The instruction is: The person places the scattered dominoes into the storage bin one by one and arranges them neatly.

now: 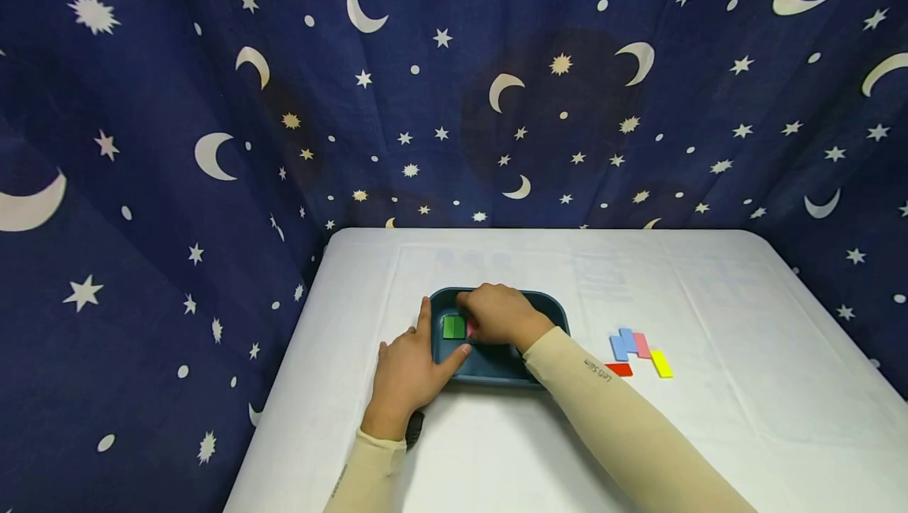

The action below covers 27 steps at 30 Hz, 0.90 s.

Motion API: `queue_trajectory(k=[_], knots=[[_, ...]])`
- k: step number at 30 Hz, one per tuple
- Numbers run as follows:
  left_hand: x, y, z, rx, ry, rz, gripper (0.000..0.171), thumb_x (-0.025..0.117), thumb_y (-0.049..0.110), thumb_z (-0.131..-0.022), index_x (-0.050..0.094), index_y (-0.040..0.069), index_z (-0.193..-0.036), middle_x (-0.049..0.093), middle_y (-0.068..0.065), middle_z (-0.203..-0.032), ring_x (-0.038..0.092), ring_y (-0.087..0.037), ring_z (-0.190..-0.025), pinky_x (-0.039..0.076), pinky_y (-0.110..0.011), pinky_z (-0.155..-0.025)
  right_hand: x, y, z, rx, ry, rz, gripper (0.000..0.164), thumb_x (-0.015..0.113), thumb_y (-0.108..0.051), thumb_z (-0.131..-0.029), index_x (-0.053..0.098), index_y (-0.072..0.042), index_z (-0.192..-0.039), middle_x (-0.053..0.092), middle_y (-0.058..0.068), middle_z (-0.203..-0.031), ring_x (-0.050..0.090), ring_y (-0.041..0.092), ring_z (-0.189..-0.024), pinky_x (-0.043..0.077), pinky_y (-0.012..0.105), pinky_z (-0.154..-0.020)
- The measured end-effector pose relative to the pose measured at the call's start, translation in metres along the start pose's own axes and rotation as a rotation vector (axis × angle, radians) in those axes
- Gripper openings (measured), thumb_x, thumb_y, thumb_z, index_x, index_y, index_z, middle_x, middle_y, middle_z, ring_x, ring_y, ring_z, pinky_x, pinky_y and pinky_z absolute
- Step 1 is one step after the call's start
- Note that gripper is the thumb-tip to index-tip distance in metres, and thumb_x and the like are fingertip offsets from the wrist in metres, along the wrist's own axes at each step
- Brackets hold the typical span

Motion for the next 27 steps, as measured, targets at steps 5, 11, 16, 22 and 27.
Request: queue_trajectory(k=[5,11,16,22,27], knots=[[0.0002,-0.0003,0.0006,-0.003,-0.001,0.007,0.109,0.053,0.081,-0.094,0.024,0.008,-0.169,0.073,-0.021,-0.118,0.074,-0.035,-0.095,0.047,-0.076,-0.091,0.0027,-0.0007,-0.0007,-0.006,-0.001,-0.014,0.036,0.094,-0.029,-0.081,0.072,-0.019,-0.107,0.057,-0.010,-0.072,0.056,0.012,-0.063,0.048,0.034,-0.057],[-0.0002,-0.0003,0.0010,-0.005,-0.010,0.007,0.111,0.051,0.083,-0.093,0.022,0.008,-0.169,0.073,-0.020,-0.117,0.074,-0.034,-0.095,0.047,-0.076,-0.091,0.0031,-0.0009,-0.0011,-0.012,-0.004,-0.028,0.035,0.094,-0.029,-0.080,0.072,-0.019,-0.105,0.057,-0.010,-0.071,0.056,0.011,-0.064,0.049,0.034,-0.058],[-0.0005,-0.0005,0.0008,-0.005,-0.012,0.007,0.112,0.048,0.085,-0.092,0.021,0.009,-0.170,0.073,-0.020,-0.118,0.074,-0.033,-0.096,0.047,-0.076,-0.091,0.0036,0.0002,-0.0024,-0.003,-0.010,-0.021,0.038,0.095,-0.032,-0.080,0.072,-0.020,-0.108,0.058,-0.011,-0.073,0.056,0.011,-0.066,0.049,0.033,-0.059],[0.0011,-0.0010,-0.0001,-0.001,-0.014,0.004,0.112,0.048,0.085,-0.092,0.020,0.009,-0.170,0.073,-0.020,-0.118,0.074,-0.034,-0.095,0.047,-0.076,-0.091,0.0040,0.0008,-0.0024,0.001,-0.018,-0.022,0.040,0.094,-0.033,-0.081,0.073,-0.020,-0.112,0.059,-0.012,-0.074,0.057,0.011,-0.067,0.049,0.033,-0.060],[0.0014,-0.0008,-0.0009,0.001,-0.004,0.001,0.112,0.044,0.086,-0.092,0.021,0.008,-0.169,0.073,-0.020,-0.117,0.074,-0.033,-0.095,0.047,-0.076,-0.090,0.0039,0.0018,-0.0023,0.003,-0.013,-0.020,0.037,0.093,-0.032,-0.081,0.072,-0.022,-0.109,0.059,-0.012,-0.074,0.057,0.010,-0.067,0.049,0.032,-0.060]])
Point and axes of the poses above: each hand's wrist, its own z-axis away from the middle knuckle, its own x-axis out of the palm, y = z × x, the point moved 7 cm from there along -z, towards the middle knuckle
